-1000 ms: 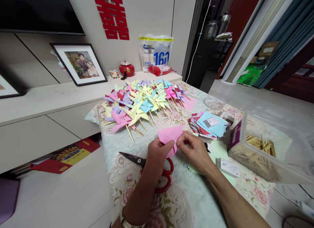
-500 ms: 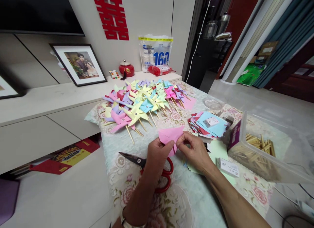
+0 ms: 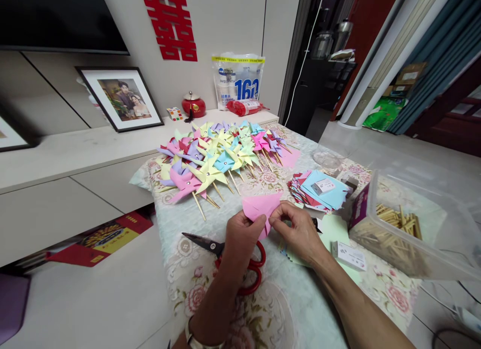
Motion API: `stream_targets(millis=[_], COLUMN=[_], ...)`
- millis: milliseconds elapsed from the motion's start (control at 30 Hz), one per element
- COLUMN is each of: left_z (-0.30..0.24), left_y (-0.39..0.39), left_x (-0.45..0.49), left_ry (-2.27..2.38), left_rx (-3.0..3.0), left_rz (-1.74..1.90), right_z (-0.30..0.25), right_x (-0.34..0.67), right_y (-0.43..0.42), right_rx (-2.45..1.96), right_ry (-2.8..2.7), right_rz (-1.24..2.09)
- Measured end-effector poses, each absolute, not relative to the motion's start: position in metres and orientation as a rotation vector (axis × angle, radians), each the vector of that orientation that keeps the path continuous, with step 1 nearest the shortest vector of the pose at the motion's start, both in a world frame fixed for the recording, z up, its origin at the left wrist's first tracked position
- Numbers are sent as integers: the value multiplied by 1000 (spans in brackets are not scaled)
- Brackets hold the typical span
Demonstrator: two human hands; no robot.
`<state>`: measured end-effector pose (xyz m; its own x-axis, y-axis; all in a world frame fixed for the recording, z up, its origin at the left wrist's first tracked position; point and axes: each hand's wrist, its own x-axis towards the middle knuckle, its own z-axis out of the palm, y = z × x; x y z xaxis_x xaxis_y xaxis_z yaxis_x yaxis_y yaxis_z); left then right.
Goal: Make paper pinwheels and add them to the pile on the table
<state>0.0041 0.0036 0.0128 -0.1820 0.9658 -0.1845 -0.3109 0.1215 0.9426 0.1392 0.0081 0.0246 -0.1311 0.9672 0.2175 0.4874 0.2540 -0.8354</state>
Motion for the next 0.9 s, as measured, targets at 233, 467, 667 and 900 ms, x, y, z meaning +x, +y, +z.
stream_targets(millis=[233,467,667,900], left_z=[7,1,-1,-2], left_y=[8,12,11,13], left_x=[1,-1,0,-1], left_ry=[1233,1192,1161,1177], left_rx=[764,702,710,728], left_rz=[1306,1277,1283,1287], right_z=[26,26,25,25], right_x=[139,140,140,139], right_y=[8,8,9,9], right_rx=[-1338,-1355,-1358,-1331], right_ry=[-1720,-1705,-1720,-1741], right_rz=[812,840,810,790])
